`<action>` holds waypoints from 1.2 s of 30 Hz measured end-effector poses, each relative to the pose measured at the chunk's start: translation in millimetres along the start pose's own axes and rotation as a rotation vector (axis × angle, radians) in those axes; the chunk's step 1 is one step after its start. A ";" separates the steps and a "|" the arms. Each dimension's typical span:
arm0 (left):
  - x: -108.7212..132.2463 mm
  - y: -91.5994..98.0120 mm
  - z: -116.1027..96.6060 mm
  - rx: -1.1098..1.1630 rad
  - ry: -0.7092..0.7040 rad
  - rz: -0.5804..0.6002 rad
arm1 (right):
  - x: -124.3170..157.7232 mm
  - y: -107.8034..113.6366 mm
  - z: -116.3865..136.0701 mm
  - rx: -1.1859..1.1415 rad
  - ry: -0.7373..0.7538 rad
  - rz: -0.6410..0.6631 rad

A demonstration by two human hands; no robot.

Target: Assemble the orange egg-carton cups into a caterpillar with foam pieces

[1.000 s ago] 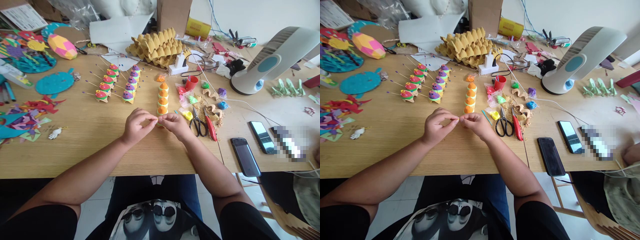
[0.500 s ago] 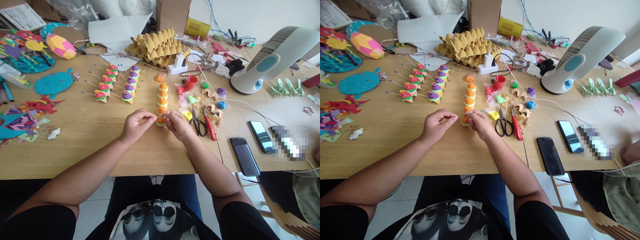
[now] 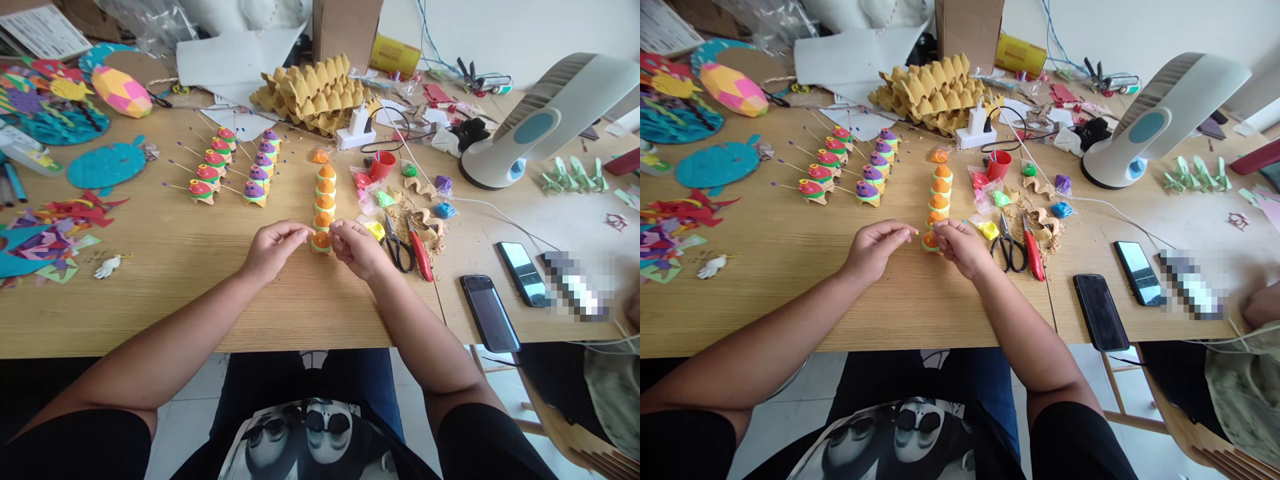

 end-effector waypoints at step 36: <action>0.9 -3.6 3.5 0.097 0.083 0.037 | -2.6 10.4 9.2 0.313 0.093 0.018</action>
Point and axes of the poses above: each hand's wrist, its own x-axis away from the middle knuckle, its own y-axis out of the back of the hand, z = x × y, the point moved 9 cm from there along -x, towards the middle knuckle, and after that the axes turned 8 degrees about x, right-handed, at the moved point
